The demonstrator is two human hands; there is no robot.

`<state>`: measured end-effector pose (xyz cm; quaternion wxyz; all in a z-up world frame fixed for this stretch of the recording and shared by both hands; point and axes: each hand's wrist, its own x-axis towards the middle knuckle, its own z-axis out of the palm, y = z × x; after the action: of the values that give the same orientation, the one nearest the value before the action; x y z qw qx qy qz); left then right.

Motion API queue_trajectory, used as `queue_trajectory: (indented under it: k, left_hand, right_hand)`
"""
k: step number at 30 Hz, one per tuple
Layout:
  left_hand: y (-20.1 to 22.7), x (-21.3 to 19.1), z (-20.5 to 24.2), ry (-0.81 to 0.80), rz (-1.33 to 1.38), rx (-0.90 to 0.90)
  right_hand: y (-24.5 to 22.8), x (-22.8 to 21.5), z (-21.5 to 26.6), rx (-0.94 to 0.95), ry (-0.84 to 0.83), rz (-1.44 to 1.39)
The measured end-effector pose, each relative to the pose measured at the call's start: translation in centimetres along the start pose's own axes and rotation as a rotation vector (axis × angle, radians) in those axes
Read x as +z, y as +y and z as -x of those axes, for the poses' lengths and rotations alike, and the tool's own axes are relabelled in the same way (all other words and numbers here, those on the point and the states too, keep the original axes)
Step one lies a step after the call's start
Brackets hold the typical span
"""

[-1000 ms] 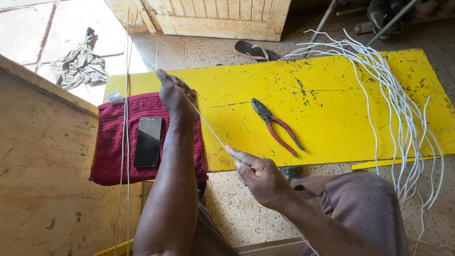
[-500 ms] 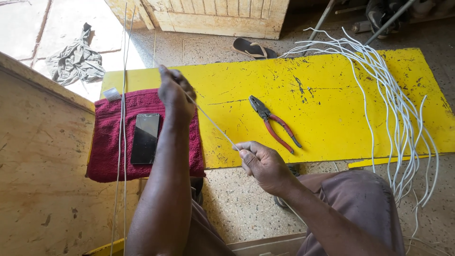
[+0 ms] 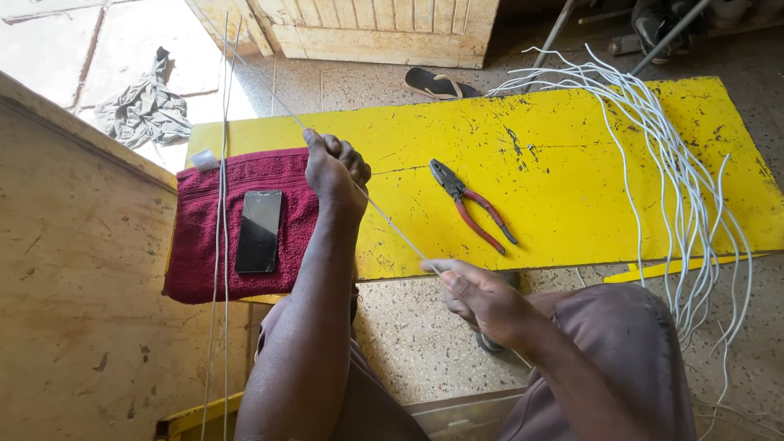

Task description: The person sits on the floor and straightens a bundle of white wires by hand. They pull and align the wires repeatedly, occasionally placing them on a yellow workbench where a pair of pliers and a smartphone are visible.

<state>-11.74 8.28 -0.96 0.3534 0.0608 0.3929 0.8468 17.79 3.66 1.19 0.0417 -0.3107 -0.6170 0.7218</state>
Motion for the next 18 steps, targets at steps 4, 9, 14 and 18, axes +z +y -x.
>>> queue_trajectory:
  k: [4,9,14,18]
  left_hand:
    - [-0.5,1.0,2.6,0.045,-0.026,-0.08]
    - [-3.7,2.8,7.5,-0.075,-0.139,-0.114]
    - [-6.6,2.7,8.6,-0.097,-0.034,-0.174]
    - [-8.1,2.5,7.7,-0.085,0.025,-0.152]
  right_hand:
    - [-1.2,2.2,2.5,-0.028,0.163,-0.152]
    - [-1.8,3.6,3.7,-0.201,0.351,0.174]
    - [0.4,3.9,2.1,-0.2,0.5,0.108]
    - [1.6,4.6,1.4,-0.219,0.601,0.069]
